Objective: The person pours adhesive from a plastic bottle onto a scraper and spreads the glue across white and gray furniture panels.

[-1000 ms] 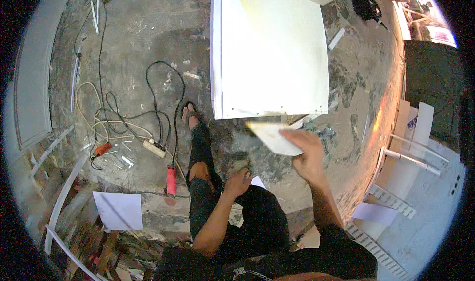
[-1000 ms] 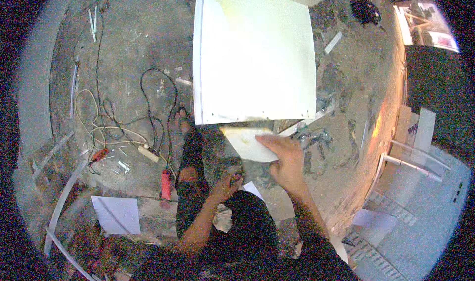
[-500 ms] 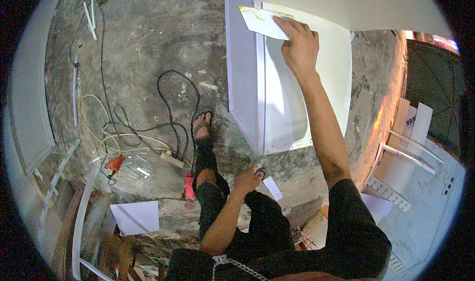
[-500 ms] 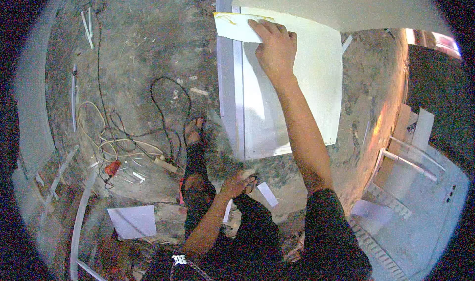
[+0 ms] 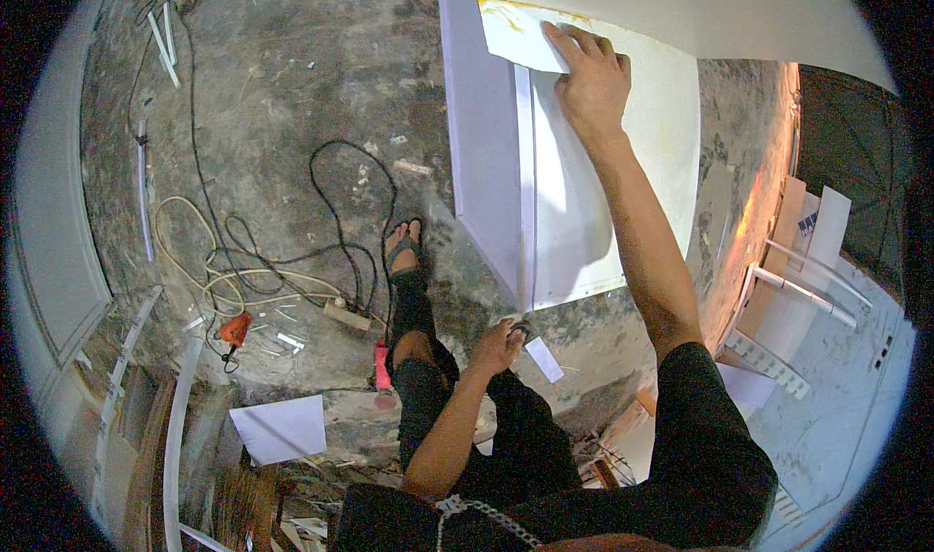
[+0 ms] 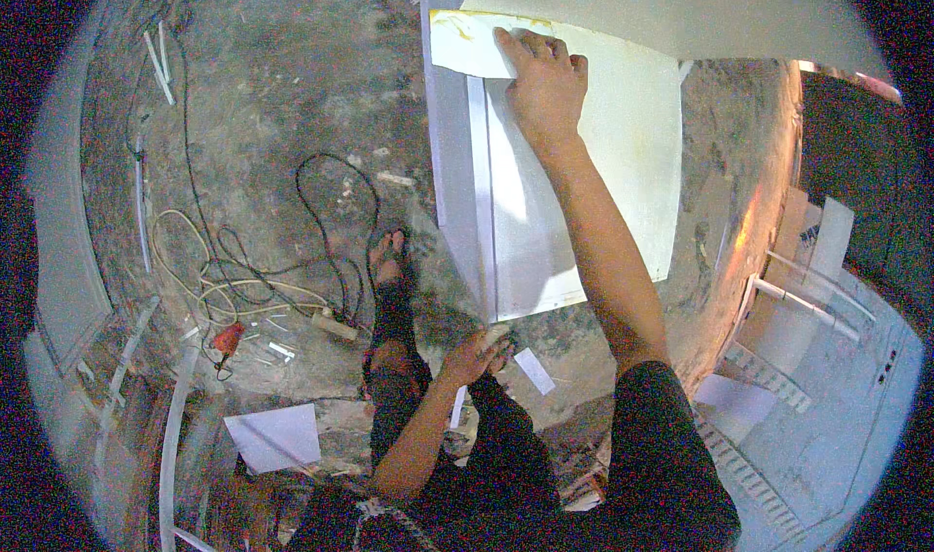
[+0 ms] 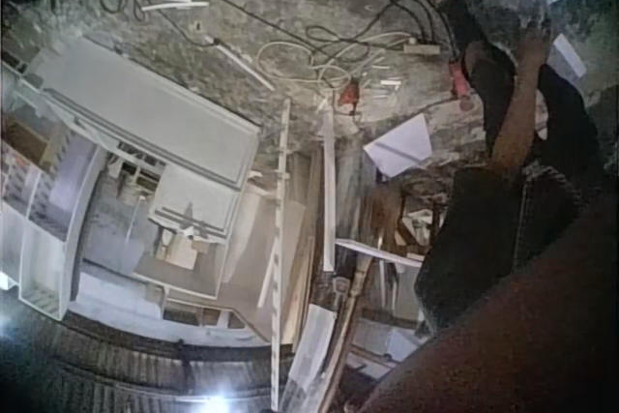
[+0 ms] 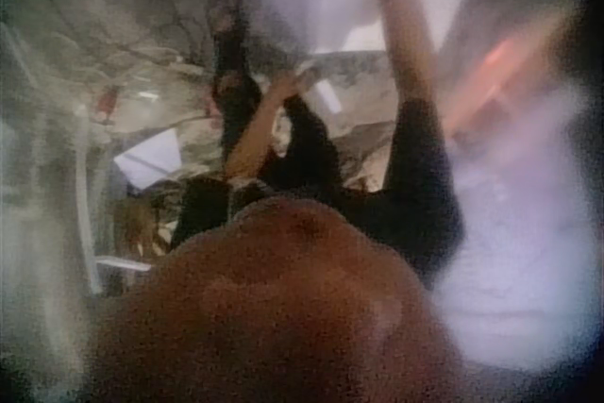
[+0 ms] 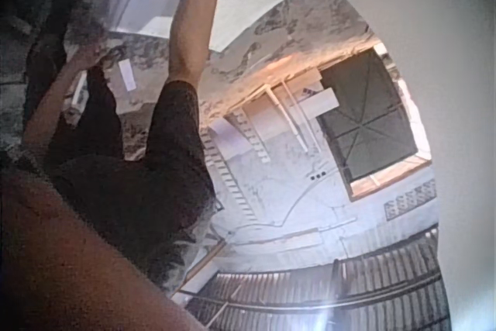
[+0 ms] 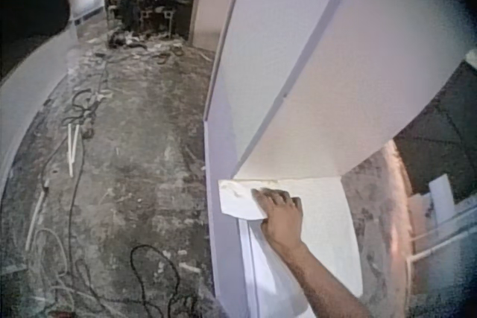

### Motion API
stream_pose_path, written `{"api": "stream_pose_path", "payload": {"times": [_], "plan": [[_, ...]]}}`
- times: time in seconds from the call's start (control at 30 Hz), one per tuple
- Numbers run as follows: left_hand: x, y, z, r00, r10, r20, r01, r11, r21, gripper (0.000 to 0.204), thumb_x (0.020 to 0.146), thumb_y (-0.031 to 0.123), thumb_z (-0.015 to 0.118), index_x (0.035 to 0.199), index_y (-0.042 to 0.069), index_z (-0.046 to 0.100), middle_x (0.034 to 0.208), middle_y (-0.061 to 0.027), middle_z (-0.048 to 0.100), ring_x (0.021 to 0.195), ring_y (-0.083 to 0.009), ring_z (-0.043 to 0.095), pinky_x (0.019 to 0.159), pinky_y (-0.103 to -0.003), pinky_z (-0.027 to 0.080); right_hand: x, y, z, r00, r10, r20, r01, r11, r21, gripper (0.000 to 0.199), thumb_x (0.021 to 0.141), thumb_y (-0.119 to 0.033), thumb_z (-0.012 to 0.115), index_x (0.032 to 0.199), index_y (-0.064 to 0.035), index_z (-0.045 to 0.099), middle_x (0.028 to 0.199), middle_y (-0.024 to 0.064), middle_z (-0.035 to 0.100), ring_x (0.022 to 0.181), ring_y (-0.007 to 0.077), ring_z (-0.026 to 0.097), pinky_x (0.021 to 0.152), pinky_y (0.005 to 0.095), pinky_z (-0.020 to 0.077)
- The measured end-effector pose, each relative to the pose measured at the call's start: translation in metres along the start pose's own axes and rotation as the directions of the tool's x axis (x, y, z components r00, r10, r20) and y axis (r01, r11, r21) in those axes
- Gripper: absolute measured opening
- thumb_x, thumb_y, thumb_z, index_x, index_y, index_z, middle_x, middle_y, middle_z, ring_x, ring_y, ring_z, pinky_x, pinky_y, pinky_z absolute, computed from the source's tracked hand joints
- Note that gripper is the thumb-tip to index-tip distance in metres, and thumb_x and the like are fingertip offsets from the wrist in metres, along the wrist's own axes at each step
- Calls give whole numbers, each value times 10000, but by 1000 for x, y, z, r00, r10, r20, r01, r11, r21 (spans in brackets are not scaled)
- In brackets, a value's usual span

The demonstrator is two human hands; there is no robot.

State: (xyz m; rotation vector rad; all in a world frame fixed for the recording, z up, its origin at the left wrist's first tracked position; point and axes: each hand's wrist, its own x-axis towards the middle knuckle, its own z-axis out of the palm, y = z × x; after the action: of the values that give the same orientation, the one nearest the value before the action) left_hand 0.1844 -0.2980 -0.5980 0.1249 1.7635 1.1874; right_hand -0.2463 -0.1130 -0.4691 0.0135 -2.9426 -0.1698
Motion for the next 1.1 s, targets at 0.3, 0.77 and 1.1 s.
{"api": "stream_pose_path", "payload": {"times": [0.3, 0.77, 1.1], "plan": [[-4, 1, -3, 998, -59, 31, 60, 997, -39, 639, 970, 489, 552, 1379, 3, 488, 1198, -253, 661, 1102, -403, 645, 927, -486, 512, -41, 11, -27, 996, -19, 90, 12, 997, 80, 679, 699, -13, 685, 1318, -285, 623, 1280, 22, 650, 1190, 255, 573, 967, 456, 426], [3, -19, 2, 999, -27, 42, 32, 993, -114, 621, 959, 469, 576, 1363, 1, 512, 1234, -259, 640, 1128, -424, 627, 954, -486, 497, 2, 8, -7, 1000, 5, -12, -4, 994, 107, 603, 714, -9, 648, 1258, -268, 669, 1218, 17, 688, 1153, 238, 600, 960, 456, 436], [-5, 26, -25, 991, -133, 19, 134, 989, -62, 597, 959, 416, 590, 1376, -2, 502, 1237, -267, 635, 1124, -416, 630, 968, -473, 494, -9, 12, -8, 1000, 12, 17, -13, 997, 76, 617, 715, -34, 673, 1274, -296, 661, 1238, 6, 677, 1159, 239, 592, 975, 447, 423]]}}
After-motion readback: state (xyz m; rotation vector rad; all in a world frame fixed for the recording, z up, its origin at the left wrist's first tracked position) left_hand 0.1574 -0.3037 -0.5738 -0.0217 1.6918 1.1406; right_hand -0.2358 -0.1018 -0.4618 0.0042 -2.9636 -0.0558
